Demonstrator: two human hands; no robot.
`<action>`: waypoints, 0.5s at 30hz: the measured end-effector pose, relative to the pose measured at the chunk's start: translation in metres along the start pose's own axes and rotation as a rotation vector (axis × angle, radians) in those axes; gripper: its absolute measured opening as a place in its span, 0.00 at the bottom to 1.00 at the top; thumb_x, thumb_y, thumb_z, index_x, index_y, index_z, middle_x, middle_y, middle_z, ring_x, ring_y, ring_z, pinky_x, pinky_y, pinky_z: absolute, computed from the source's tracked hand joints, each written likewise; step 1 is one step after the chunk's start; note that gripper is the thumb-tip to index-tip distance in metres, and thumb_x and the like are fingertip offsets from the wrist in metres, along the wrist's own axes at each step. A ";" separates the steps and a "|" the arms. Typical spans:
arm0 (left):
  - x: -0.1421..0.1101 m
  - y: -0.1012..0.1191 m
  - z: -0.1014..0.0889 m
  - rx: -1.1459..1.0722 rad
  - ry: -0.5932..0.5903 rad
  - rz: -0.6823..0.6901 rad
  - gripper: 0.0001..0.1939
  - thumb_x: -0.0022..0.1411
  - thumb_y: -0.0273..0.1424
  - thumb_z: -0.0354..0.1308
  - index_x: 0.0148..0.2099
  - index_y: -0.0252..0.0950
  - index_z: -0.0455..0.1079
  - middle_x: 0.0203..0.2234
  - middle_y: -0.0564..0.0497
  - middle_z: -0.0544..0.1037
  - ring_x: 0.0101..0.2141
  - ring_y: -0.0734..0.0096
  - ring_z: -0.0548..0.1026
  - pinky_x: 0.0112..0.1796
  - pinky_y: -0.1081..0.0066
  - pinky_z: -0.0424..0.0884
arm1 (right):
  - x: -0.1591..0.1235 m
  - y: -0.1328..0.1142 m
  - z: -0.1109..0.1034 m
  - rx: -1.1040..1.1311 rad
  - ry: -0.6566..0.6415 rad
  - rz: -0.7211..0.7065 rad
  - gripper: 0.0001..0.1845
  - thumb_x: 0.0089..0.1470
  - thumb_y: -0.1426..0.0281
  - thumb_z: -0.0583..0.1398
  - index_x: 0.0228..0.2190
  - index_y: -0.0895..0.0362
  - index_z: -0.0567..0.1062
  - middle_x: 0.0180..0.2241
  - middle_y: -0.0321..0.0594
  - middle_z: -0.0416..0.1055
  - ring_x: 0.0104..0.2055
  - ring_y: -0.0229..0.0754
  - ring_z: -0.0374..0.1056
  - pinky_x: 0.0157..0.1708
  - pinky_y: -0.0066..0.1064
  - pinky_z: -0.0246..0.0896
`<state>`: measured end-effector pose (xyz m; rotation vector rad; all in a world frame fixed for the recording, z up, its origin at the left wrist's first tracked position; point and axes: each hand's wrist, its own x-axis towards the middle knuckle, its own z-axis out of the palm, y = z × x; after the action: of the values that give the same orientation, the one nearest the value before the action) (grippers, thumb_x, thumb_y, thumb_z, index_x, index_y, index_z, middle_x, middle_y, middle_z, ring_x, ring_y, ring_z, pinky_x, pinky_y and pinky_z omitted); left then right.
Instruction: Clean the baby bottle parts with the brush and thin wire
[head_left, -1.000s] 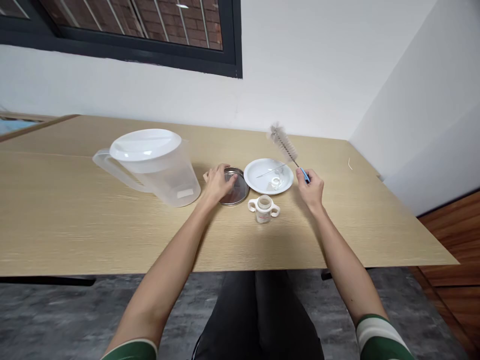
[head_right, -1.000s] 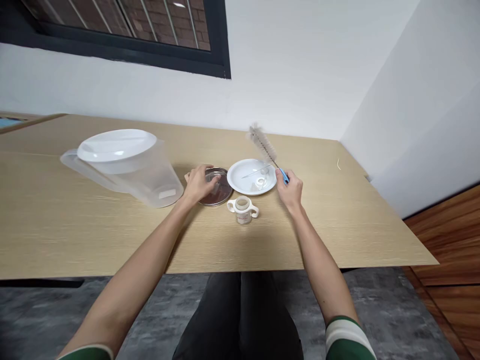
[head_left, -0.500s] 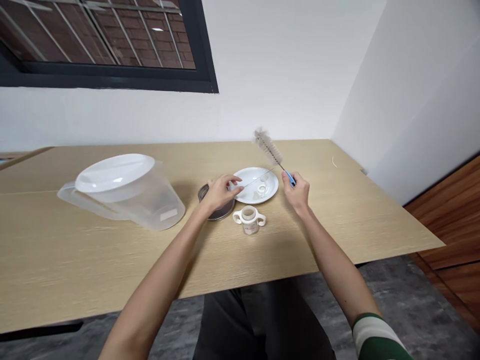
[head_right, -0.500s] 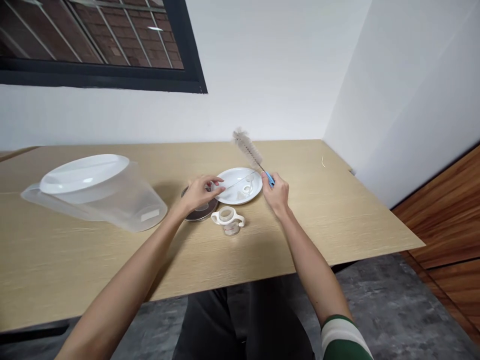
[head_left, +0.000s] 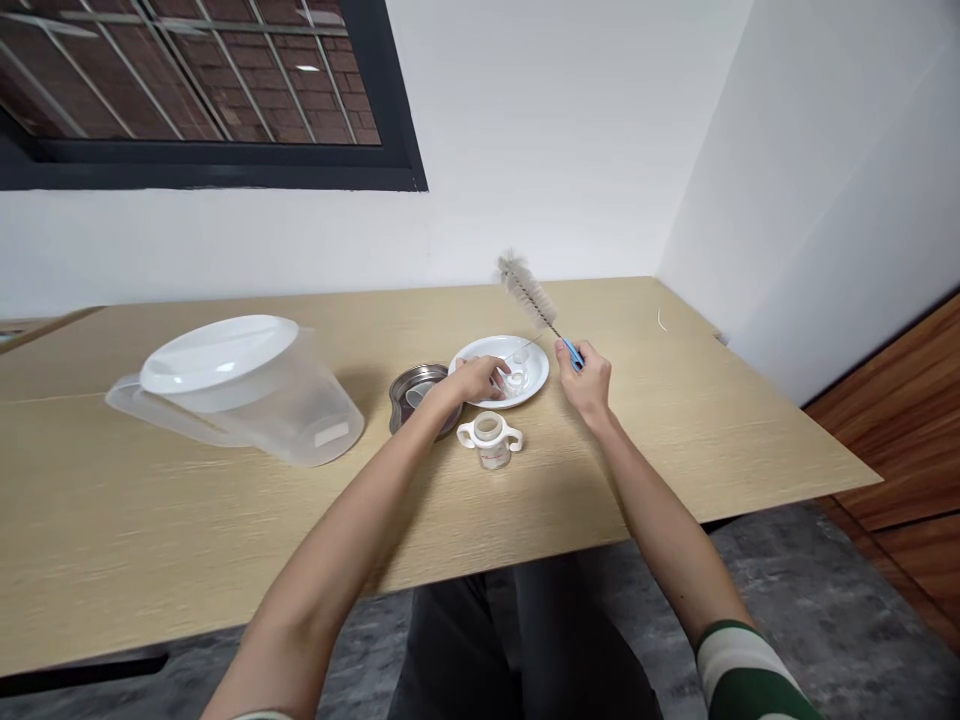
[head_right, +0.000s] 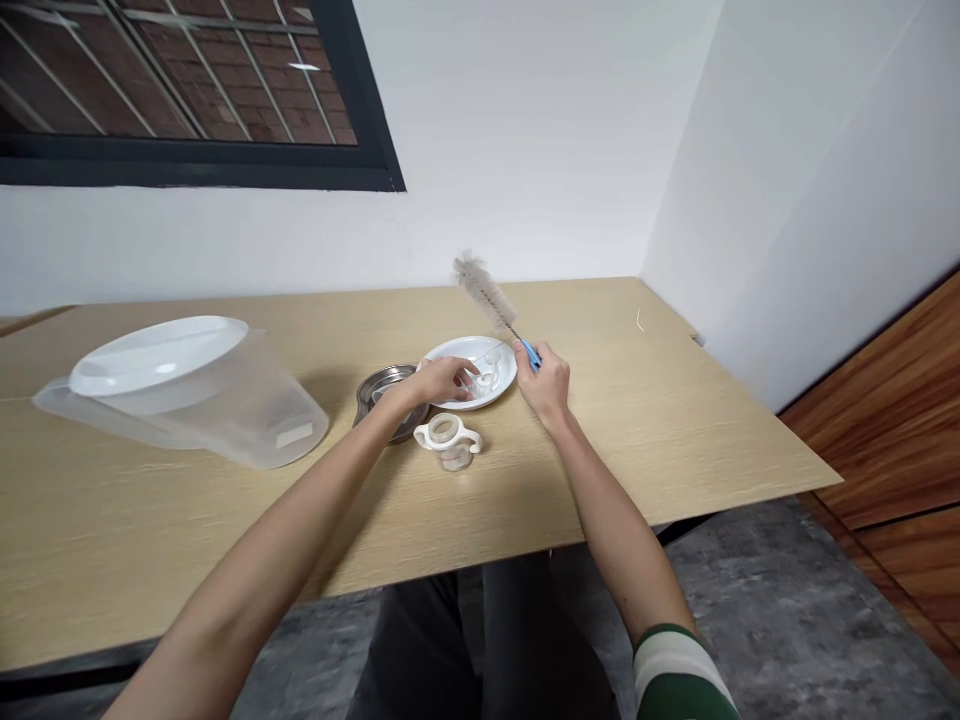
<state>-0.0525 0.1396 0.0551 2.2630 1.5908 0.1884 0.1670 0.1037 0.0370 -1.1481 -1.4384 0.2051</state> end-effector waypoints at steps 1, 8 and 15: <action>0.000 0.001 0.001 0.000 0.002 0.007 0.24 0.49 0.31 0.65 0.51 0.42 0.76 0.37 0.50 0.83 0.43 0.55 0.80 0.53 0.60 0.64 | 0.000 0.000 0.000 0.004 0.000 -0.001 0.23 0.61 0.52 0.56 0.23 0.54 0.66 0.20 0.30 0.60 0.23 0.35 0.53 0.28 0.29 0.50; -0.005 -0.010 -0.005 -0.167 0.099 0.084 0.23 0.48 0.35 0.66 0.49 0.39 0.77 0.36 0.48 0.83 0.40 0.57 0.80 0.42 0.65 0.72 | 0.000 0.000 0.000 -0.011 -0.020 -0.006 0.23 0.61 0.51 0.55 0.24 0.54 0.67 0.20 0.30 0.61 0.24 0.35 0.54 0.28 0.30 0.50; -0.044 -0.035 -0.014 -0.729 0.412 0.027 0.28 0.46 0.40 0.73 0.49 0.35 0.75 0.37 0.44 0.82 0.37 0.60 0.81 0.41 0.62 0.76 | -0.001 -0.004 -0.001 0.004 -0.017 -0.008 0.23 0.61 0.51 0.56 0.22 0.53 0.63 0.19 0.29 0.59 0.23 0.35 0.52 0.27 0.30 0.49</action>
<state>-0.1036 0.1122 0.0592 1.7250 1.3492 1.1041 0.1652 0.1002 0.0392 -1.1398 -1.4566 0.2129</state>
